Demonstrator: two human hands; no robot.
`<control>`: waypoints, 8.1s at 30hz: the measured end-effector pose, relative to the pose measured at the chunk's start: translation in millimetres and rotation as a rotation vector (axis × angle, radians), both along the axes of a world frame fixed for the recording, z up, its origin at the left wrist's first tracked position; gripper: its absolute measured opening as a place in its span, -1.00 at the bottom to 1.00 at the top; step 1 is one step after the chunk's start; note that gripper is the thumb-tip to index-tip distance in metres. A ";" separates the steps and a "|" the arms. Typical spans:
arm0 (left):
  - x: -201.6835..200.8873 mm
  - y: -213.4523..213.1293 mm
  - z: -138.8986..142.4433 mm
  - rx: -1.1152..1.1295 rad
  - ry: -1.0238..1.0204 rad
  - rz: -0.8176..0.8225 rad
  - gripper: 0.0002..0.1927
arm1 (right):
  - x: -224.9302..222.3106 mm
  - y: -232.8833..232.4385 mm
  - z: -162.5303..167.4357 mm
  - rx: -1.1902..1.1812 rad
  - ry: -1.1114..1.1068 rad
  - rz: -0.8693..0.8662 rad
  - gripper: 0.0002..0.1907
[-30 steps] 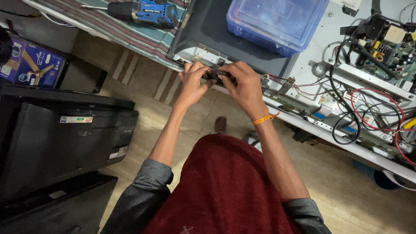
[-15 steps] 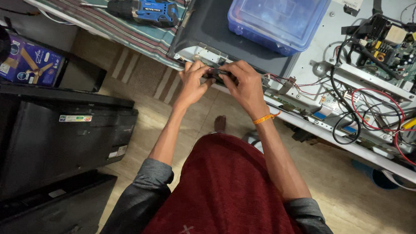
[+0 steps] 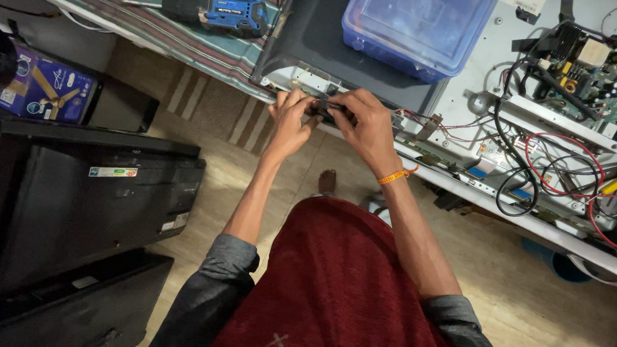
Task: The person probes a TV mainboard with multimeter test leads, then removes a smaller circuit board from the TV chassis and inspects it under a magnifying lamp. They continue probing points on the board with the multimeter leads while holding the board on their lap.
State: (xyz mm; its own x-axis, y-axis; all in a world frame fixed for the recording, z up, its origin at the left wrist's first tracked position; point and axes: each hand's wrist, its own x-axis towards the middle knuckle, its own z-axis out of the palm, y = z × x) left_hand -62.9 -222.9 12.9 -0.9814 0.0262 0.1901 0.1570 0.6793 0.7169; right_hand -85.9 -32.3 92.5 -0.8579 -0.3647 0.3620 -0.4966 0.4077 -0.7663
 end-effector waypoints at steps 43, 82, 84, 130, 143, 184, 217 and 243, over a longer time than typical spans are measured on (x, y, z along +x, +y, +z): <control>33.0 22.2 17.7 0.057 0.140 0.129 -0.49 | 5.9 6.6 -9.2 0.003 0.055 0.023 -0.66; 51.4 243.0 102.8 0.217 0.334 -0.002 -0.80 | 150.4 383.2 69.0 0.197 0.154 -0.988 -0.79; 67.8 294.4 106.7 0.297 0.230 -0.117 -0.81 | 152.7 407.1 67.6 0.142 0.129 -0.980 -0.81; 110.3 617.6 44.1 1.496 -0.738 -0.254 -0.55 | 278.7 681.4 -26.4 -0.082 -0.154 -1.229 -0.69; 121.8 590.3 91.8 1.479 -0.444 -0.136 -0.63 | 233.0 777.8 -64.3 0.695 -0.013 -1.094 -0.60; 138.1 567.5 142.6 1.415 -0.490 -0.103 -0.69 | 240.3 571.6 73.6 -0.259 0.200 -0.672 -0.48; 222.8 544.5 263.3 1.201 -0.334 -0.072 -0.64 | 271.4 572.9 159.6 0.073 0.779 -0.548 -0.42; 232.6 544.6 260.2 1.227 -0.362 -0.118 -0.73 | 343.7 614.9 78.6 -2.312 0.158 0.257 -0.70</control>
